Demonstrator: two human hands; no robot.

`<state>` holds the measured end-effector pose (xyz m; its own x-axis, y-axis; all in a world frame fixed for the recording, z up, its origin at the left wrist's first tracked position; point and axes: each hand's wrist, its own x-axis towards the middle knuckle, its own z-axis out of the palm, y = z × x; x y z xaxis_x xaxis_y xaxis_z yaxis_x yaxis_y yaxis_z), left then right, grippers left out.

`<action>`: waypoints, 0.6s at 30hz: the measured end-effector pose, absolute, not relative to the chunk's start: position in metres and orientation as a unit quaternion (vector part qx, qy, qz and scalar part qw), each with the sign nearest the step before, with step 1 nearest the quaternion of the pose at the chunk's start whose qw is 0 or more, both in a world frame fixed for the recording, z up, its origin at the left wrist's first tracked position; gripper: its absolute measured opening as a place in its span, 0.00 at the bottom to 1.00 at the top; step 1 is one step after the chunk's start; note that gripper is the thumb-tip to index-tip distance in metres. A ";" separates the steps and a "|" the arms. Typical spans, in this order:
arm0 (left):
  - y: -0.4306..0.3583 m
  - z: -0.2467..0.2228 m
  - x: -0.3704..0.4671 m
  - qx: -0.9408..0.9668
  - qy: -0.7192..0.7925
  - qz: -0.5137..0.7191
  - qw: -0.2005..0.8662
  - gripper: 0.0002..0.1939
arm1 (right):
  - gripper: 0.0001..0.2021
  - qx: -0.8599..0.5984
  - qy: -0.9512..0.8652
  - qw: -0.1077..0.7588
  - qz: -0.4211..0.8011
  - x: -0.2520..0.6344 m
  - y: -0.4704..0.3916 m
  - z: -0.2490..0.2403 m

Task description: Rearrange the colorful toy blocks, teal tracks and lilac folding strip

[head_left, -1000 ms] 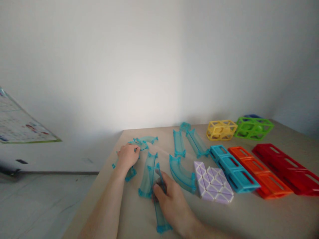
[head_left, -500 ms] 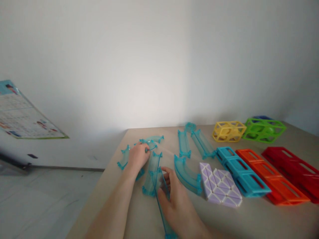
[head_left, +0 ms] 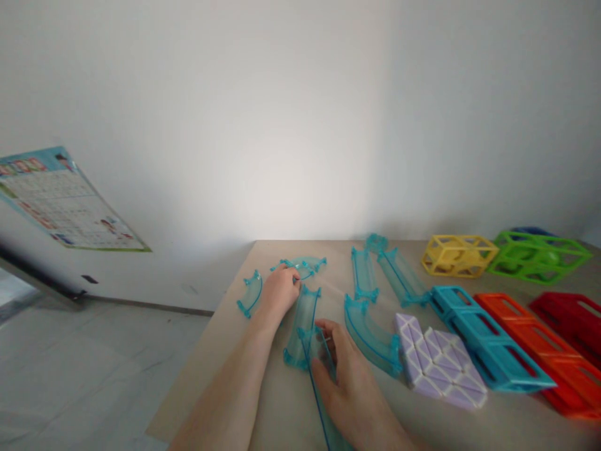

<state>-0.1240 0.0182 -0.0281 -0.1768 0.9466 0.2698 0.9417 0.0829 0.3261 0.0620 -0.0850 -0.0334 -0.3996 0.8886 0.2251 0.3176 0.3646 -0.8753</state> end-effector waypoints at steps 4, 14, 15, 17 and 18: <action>0.020 -0.026 -0.122 0.642 0.724 0.253 -0.002 0.06 | 0.18 -0.406 -0.757 0.354 0.370 0.063 -0.085 -0.031; 0.012 0.001 -0.142 0.501 0.704 0.502 -0.040 0.08 | 0.18 -0.384 -0.770 0.355 0.365 0.064 -0.085 -0.029; 0.012 0.002 -0.145 0.476 0.697 0.535 -0.034 0.08 | 0.18 -0.381 -0.770 0.358 0.365 0.064 -0.086 -0.028; 0.012 0.003 -0.150 0.428 0.676 0.600 -0.014 0.07 | 0.18 -0.376 -0.770 0.363 0.364 0.065 -0.087 -0.027; 0.013 0.003 -0.151 0.406 0.661 0.631 0.002 0.08 | 0.18 -0.374 -0.771 0.365 0.364 0.065 -0.087 -0.026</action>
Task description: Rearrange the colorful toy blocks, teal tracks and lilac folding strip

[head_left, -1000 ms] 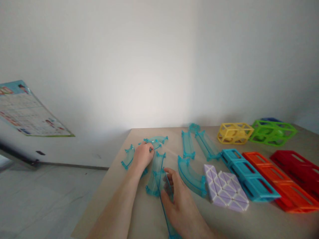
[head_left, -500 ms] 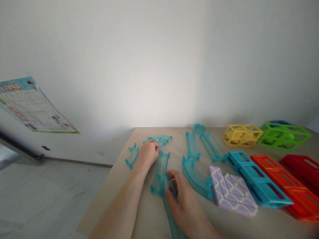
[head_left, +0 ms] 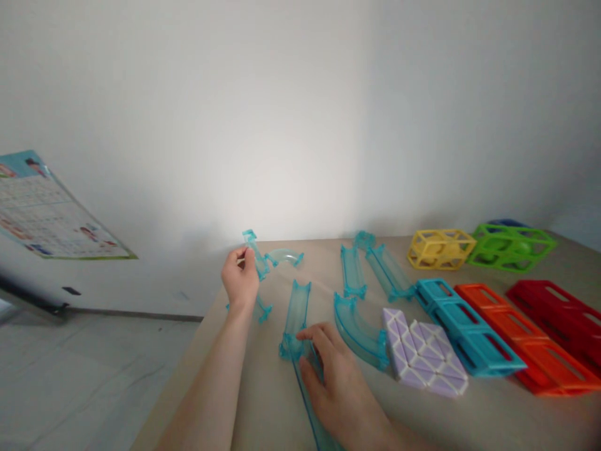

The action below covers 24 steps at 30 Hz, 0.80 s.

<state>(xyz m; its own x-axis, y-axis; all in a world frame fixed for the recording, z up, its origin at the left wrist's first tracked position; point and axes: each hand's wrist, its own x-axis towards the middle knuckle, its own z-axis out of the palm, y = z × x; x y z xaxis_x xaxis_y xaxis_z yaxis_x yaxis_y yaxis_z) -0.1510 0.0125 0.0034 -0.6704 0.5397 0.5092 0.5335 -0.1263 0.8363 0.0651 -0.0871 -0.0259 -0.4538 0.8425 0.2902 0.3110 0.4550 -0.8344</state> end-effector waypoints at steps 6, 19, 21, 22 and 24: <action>0.010 0.009 -0.152 0.327 0.535 0.754 0.195 0.10 | 0.18 -0.371 -0.767 0.361 0.378 0.066 -0.086 -0.022; -0.004 0.021 -0.175 0.228 0.212 0.817 0.486 0.09 | 0.17 -0.359 -0.761 0.365 0.398 0.068 -0.087 -0.024; -0.005 0.021 -0.173 0.225 0.187 0.814 0.502 0.08 | 0.17 -0.359 -0.762 0.368 0.395 0.067 -0.087 -0.025; -0.006 0.021 -0.172 0.225 0.179 0.812 0.508 0.07 | 0.17 -0.359 -0.762 0.370 0.392 0.067 -0.087 -0.025; -0.008 0.020 -0.170 0.222 0.162 0.807 0.523 0.08 | 0.17 -0.360 -0.764 0.373 0.384 0.067 -0.087 -0.026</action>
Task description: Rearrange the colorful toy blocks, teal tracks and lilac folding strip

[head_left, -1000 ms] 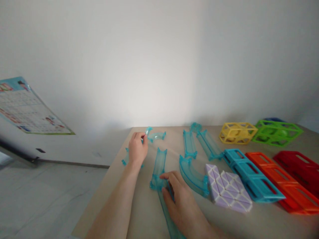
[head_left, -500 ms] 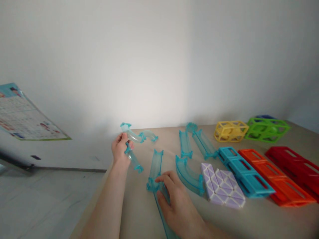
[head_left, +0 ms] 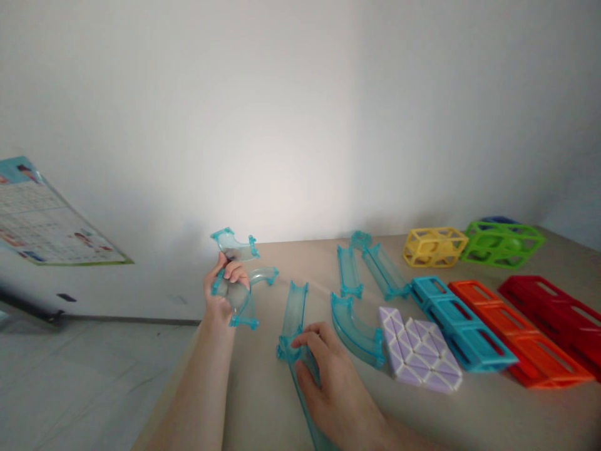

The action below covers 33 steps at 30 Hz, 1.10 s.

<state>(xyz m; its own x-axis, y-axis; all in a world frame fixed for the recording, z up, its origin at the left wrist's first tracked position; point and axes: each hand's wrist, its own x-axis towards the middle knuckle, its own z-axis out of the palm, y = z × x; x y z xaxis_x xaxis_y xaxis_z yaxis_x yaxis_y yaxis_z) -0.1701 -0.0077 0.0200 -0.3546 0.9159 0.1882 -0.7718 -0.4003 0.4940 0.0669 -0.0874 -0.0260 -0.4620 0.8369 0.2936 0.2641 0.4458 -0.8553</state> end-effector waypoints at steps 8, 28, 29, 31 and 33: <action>-0.015 0.035 -0.137 0.199 0.108 0.747 0.625 0.10 | 0.15 -0.314 -0.778 0.453 0.301 0.074 -0.084 -0.005; 0.013 0.125 -0.041 0.335 0.314 0.624 0.633 0.07 | 0.05 -0.216 -0.689 0.679 0.133 0.108 0.005 0.109; 0.015 0.124 -0.044 0.328 0.322 0.643 0.613 0.07 | 0.06 -0.246 -0.707 0.646 0.147 0.110 0.005 0.110; 0.019 0.122 -0.050 0.324 0.321 0.661 0.596 0.09 | 0.09 -0.307 -0.752 0.552 0.190 0.112 0.007 0.111; 0.020 0.121 -0.053 0.325 0.321 0.673 0.582 0.10 | 0.11 -0.337 -0.785 0.464 0.235 0.109 0.007 0.111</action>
